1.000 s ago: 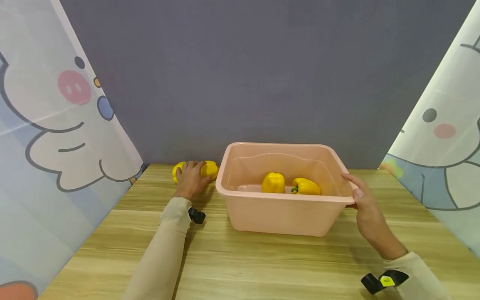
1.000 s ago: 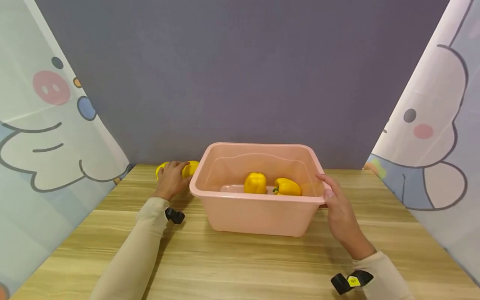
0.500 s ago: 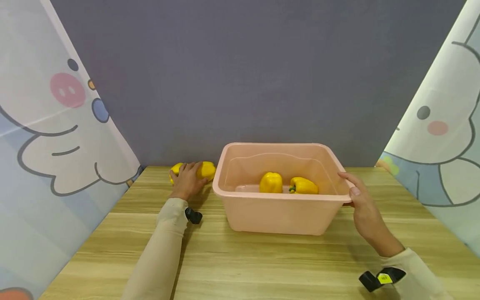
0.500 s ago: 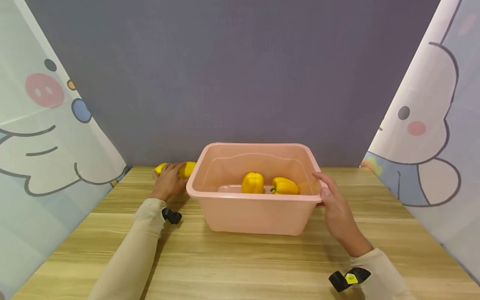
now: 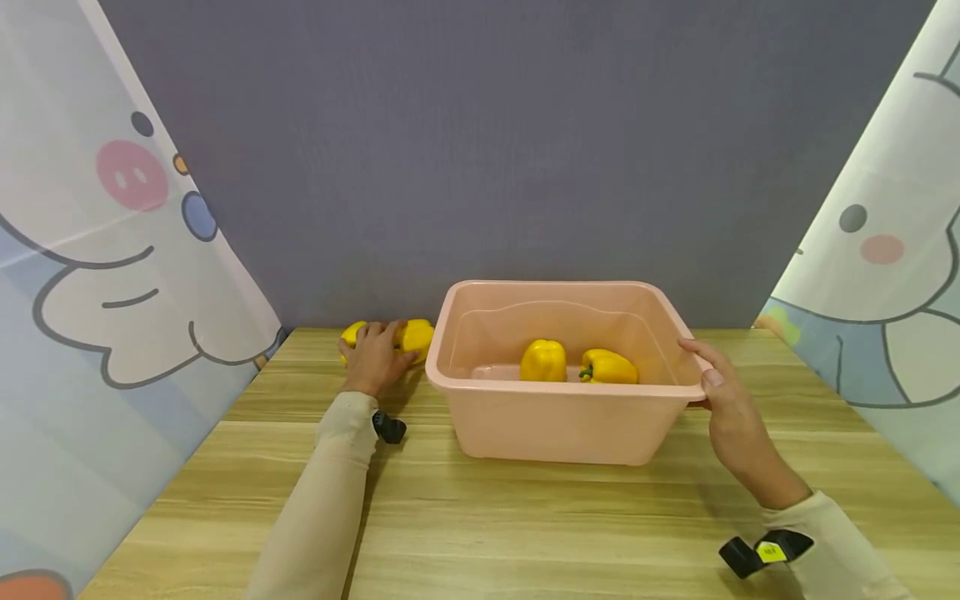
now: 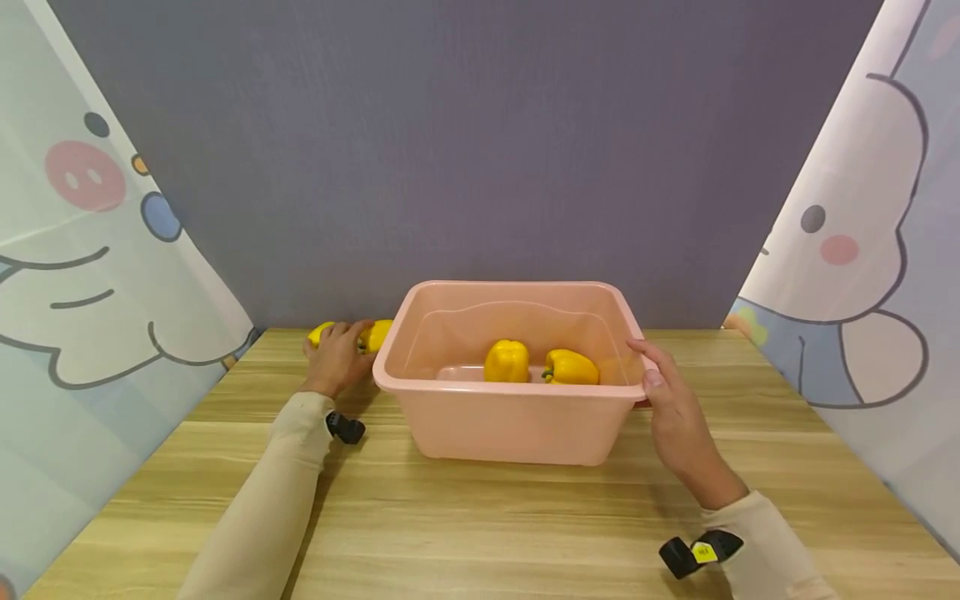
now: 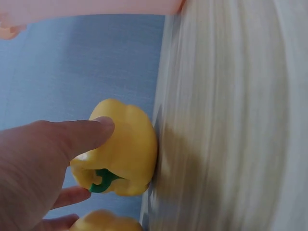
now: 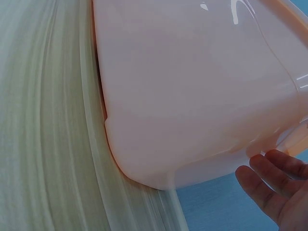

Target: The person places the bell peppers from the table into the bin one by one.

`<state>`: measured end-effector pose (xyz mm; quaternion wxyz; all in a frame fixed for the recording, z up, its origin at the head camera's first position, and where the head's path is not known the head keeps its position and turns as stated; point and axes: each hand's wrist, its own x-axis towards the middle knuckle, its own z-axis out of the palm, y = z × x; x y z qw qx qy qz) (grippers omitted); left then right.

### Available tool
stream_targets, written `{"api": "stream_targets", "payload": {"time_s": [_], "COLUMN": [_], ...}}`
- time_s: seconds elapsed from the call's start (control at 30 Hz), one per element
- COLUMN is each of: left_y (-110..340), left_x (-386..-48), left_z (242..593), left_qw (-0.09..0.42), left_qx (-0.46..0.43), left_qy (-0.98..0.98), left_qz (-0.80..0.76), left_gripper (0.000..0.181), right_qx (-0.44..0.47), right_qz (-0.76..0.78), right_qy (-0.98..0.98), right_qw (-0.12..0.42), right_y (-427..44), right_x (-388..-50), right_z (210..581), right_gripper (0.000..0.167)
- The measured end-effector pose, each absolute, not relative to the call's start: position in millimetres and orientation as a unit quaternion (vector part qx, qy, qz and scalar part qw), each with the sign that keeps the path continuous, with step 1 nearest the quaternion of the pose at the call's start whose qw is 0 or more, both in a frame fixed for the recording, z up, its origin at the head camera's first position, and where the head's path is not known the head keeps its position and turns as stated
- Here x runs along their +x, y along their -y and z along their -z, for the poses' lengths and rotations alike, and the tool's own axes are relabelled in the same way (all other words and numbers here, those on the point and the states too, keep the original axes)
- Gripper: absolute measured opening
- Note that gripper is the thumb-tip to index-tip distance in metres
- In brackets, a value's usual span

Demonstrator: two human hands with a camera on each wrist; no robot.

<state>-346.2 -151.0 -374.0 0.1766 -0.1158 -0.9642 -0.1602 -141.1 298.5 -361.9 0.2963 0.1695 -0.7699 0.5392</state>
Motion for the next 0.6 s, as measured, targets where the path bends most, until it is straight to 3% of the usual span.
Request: {"api": "stream_targets", "payload": {"time_s": [0.6], "left_y": [146.2], "left_x": [-346.6], "left_z": [373.5], "left_qw": [0.170], "left_qx": [-0.089], "left_qy": [0.970], "left_qz": [0.149], "left_gripper": [0.069], "right_qx": [0.167], "right_qz": [-0.539], "right_qy": [0.771], "right_qw": [0.296], "right_y": [-299.5], "right_x": [-142.6], "right_z": [361.4], "right_gripper": [0.046]}}
